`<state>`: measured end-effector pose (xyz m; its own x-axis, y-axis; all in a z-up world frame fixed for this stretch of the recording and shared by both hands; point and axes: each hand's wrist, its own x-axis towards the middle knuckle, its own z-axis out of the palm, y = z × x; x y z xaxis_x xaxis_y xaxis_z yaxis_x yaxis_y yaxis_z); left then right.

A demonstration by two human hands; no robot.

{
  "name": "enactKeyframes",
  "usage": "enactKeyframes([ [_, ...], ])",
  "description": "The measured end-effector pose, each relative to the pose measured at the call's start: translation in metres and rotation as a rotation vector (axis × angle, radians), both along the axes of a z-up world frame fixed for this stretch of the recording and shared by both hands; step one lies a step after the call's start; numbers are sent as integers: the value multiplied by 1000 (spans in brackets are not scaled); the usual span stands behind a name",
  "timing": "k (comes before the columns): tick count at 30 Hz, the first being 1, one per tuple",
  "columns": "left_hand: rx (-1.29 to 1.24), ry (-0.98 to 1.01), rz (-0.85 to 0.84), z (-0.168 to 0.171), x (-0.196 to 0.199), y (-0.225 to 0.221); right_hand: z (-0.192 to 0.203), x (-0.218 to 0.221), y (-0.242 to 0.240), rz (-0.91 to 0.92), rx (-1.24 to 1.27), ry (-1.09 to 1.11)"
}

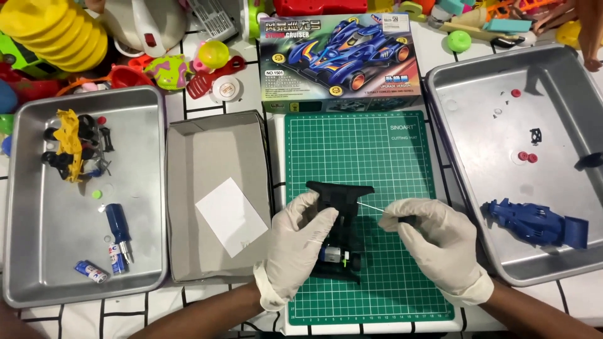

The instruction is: Assembling a mini 4WD toy car by installing internal components and wheels onto the chassis using a screwdriver.

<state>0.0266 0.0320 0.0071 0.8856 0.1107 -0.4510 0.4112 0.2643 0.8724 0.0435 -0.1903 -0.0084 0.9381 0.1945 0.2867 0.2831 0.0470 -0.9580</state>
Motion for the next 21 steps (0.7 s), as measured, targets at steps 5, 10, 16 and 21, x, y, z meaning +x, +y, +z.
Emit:
enactKeyframes([
  [5, 96, -21, 12, -8, 0, 2, -2, 2, -2, -9, -58, -10],
  [10, -34, 15, 33, -6, 0, 2, 4, 2, 2, -20, -101, -19],
  [16, -27, 116, 14, -9, -7, -1, 11, 8, 0, -6, -214, -168],
  [21, 66, 129, 45, -24, -15, -4, 8, 10, -4, -30, -307, -319],
])
